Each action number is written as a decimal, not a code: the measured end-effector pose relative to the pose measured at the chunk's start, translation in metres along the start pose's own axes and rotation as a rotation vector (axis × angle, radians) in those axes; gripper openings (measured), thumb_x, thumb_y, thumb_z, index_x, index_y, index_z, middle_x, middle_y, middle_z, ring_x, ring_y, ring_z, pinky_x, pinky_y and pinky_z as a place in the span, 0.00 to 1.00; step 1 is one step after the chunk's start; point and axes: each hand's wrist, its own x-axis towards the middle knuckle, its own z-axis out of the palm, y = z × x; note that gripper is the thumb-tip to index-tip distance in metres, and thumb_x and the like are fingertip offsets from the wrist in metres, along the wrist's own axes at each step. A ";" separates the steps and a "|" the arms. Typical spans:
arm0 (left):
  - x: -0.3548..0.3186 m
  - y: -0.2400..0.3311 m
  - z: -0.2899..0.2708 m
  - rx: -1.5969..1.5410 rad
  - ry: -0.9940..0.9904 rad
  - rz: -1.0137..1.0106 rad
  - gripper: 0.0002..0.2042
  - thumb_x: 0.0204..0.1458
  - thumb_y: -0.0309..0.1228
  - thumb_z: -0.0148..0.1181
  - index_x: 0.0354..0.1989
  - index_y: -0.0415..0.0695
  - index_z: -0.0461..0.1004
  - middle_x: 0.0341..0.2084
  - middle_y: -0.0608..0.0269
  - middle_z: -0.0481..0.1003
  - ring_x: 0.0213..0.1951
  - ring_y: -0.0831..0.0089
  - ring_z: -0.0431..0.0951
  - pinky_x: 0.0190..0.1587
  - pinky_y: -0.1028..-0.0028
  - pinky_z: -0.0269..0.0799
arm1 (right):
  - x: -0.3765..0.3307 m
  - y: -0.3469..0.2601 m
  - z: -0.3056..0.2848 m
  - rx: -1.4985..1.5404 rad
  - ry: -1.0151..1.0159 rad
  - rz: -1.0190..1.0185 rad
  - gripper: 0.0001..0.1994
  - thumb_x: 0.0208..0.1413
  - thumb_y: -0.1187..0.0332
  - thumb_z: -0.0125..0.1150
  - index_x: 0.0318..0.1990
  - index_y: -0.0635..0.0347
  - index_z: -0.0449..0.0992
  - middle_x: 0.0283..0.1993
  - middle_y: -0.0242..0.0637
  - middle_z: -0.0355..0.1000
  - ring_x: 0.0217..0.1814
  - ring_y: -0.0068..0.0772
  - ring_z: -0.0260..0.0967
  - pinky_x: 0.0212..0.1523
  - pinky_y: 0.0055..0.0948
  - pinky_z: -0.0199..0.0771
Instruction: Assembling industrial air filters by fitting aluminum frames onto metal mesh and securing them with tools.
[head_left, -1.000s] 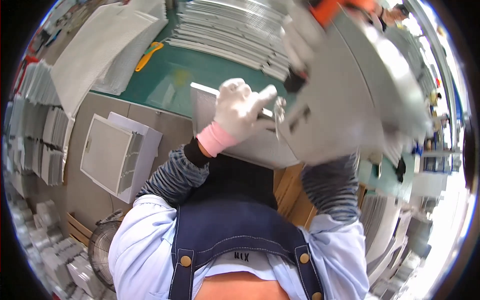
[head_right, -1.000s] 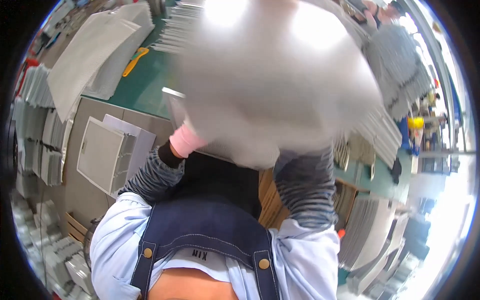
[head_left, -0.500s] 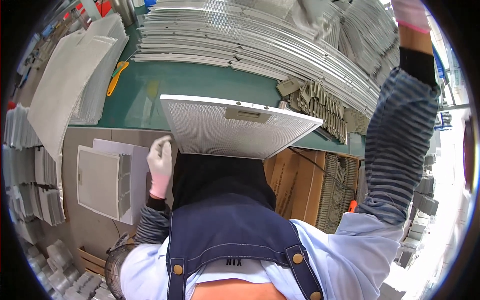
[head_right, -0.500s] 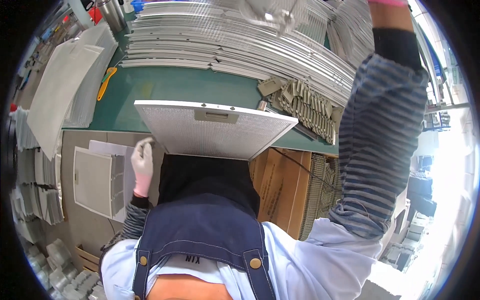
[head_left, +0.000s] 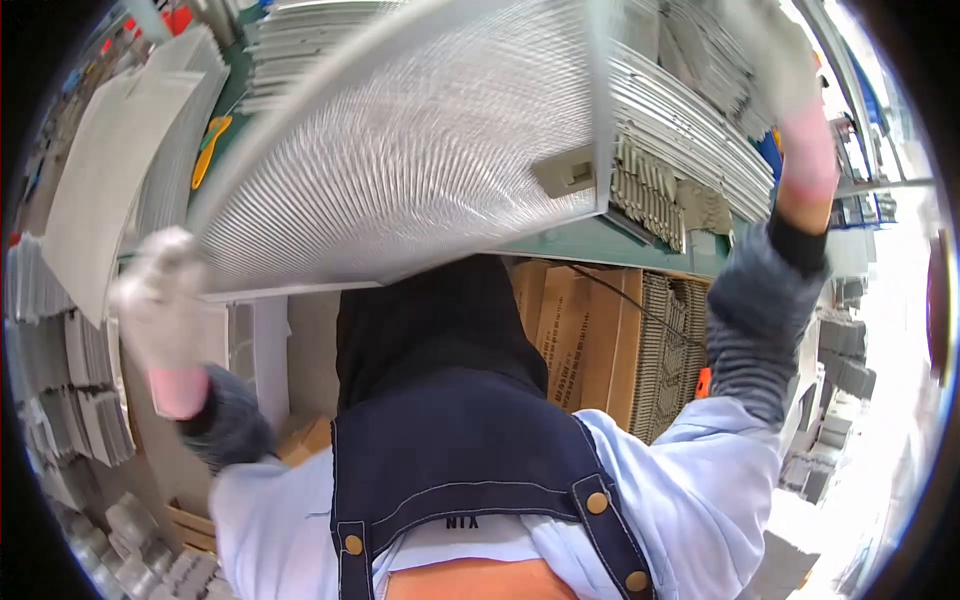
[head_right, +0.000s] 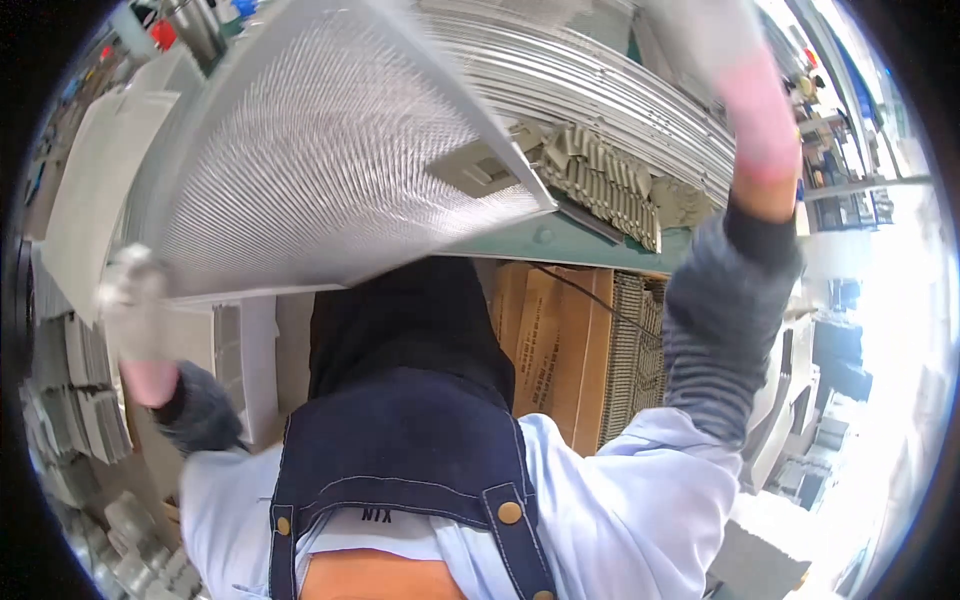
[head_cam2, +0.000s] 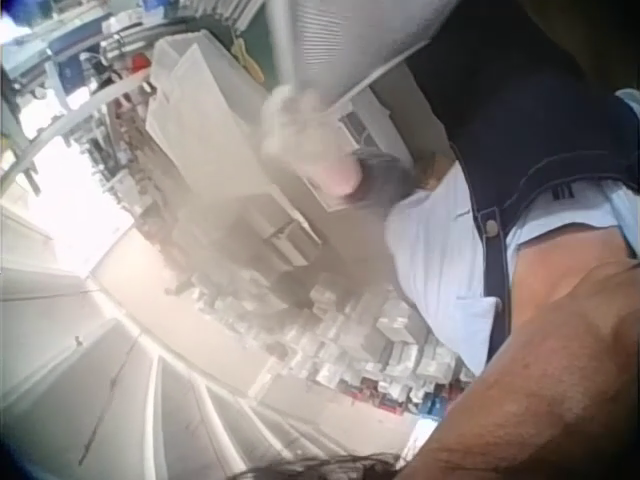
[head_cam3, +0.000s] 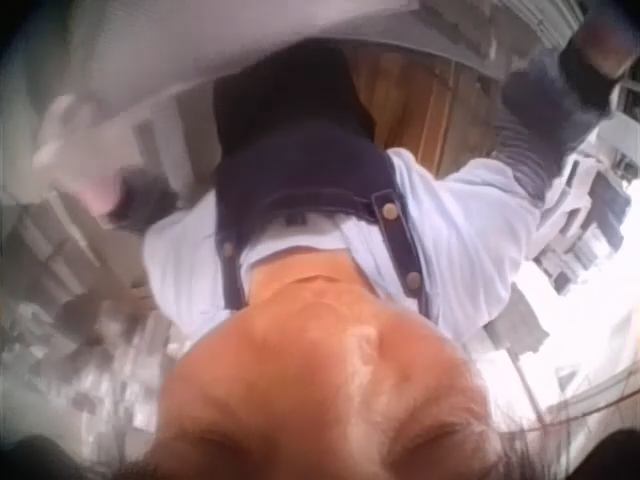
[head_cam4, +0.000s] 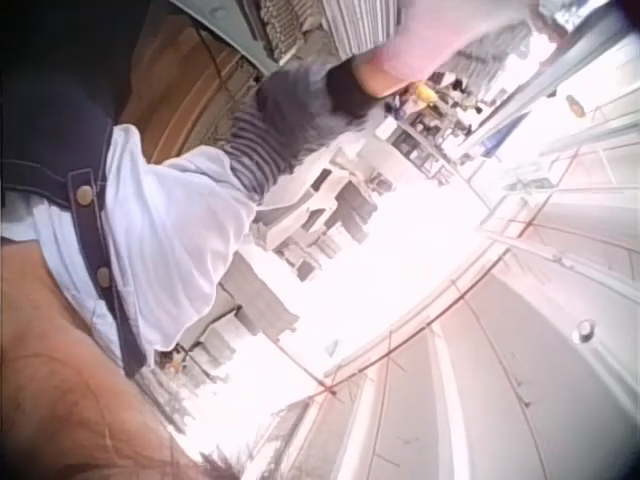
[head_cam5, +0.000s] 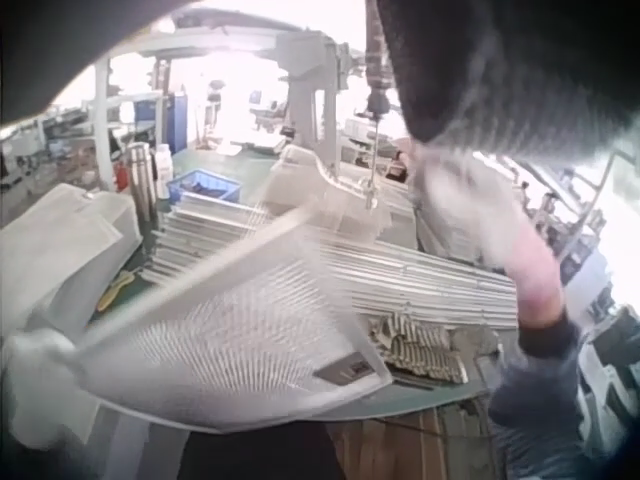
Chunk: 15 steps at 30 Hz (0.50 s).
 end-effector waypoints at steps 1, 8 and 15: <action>0.028 0.017 -0.016 0.037 0.021 0.168 0.12 0.50 0.29 0.61 0.41 0.36 0.77 0.37 0.58 0.79 0.39 0.73 0.77 0.45 0.74 0.70 | 0.003 -0.021 -0.009 -0.047 -0.057 0.014 0.15 0.53 0.76 0.57 0.49 0.64 0.71 0.38 0.34 0.72 0.36 0.27 0.70 0.39 0.22 0.72; 0.114 0.102 -0.021 -0.123 -0.302 0.546 0.12 0.56 0.33 0.58 0.42 0.36 0.76 0.27 0.63 0.74 0.30 0.77 0.72 0.37 0.77 0.68 | -0.090 -0.071 0.193 0.747 -0.257 0.960 0.13 0.51 0.71 0.63 0.43 0.69 0.75 0.39 0.41 0.74 0.39 0.29 0.71 0.38 0.27 0.72; 0.125 0.095 -0.004 0.114 -0.366 0.496 0.11 0.51 0.33 0.63 0.38 0.38 0.78 0.20 0.66 0.71 0.24 0.82 0.68 0.28 0.79 0.64 | -0.101 -0.057 0.257 0.458 -0.098 0.757 0.12 0.52 0.71 0.59 0.43 0.67 0.76 0.35 0.48 0.75 0.38 0.49 0.72 0.44 0.38 0.70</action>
